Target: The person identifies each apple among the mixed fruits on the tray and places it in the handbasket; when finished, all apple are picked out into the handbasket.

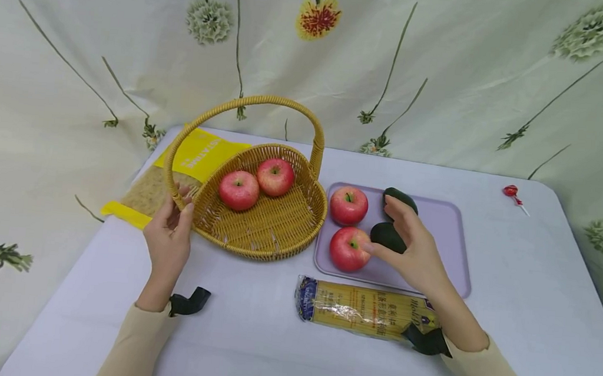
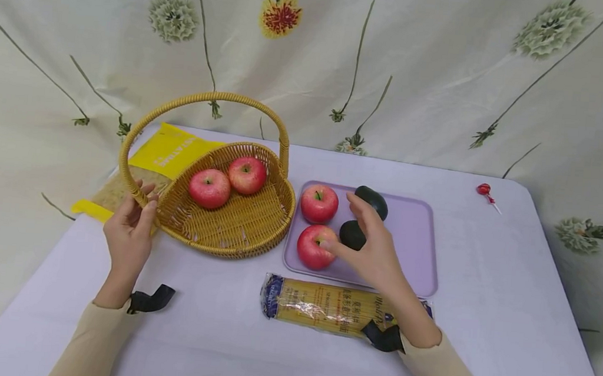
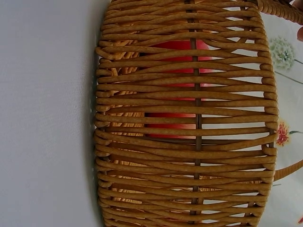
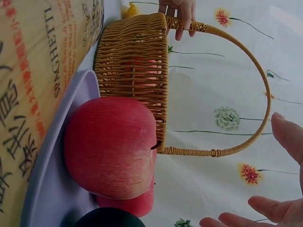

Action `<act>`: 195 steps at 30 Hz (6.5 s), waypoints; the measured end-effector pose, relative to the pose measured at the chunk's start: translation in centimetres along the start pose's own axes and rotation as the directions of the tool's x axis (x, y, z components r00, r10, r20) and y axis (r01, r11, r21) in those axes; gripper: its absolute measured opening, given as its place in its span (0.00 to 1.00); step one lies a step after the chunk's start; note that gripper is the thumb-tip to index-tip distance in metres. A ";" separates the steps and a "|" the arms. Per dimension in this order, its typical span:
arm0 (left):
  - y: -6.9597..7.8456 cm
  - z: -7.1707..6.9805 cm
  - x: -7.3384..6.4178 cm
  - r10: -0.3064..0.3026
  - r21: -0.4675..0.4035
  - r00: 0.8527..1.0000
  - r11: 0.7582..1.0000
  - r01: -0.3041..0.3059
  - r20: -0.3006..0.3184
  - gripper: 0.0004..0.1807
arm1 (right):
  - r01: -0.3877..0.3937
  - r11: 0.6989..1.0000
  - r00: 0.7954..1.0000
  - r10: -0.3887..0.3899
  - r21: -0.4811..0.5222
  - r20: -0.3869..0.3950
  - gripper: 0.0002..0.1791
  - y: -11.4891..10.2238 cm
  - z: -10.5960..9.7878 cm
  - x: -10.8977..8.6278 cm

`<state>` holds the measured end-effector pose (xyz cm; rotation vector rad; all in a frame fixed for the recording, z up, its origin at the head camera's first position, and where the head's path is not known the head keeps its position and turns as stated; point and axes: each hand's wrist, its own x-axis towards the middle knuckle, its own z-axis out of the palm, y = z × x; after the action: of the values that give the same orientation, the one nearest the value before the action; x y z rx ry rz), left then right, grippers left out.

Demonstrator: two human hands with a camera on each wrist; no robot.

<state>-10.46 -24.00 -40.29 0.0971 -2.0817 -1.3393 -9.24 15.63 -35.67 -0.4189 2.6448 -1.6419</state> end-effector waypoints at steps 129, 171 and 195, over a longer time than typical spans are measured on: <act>-0.1 0.1 0.0 0.010 -0.022 1.000 1.000 -0.010 0.002 0.24 | 0.072 0.991 0.979 -0.048 -0.116 0.197 0.46 -2.4 1.6 2.9; -0.1 0.1 0.0 -0.009 -0.006 1.000 1.000 0.009 -0.003 0.25 | 0.160 0.966 0.880 -0.046 -0.204 0.473 0.46 -3.2 16.6 12.1; -0.1 0.2 0.1 0.010 -0.021 1.000 1.000 -0.010 0.001 0.25 | 0.199 0.954 0.844 -0.050 -0.224 0.534 0.47 -3.7 15.7 12.0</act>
<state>-10.68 -23.90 -40.44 0.0769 -2.0662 -1.3552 -17.76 -2.44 -37.92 -0.9173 2.4422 -0.9788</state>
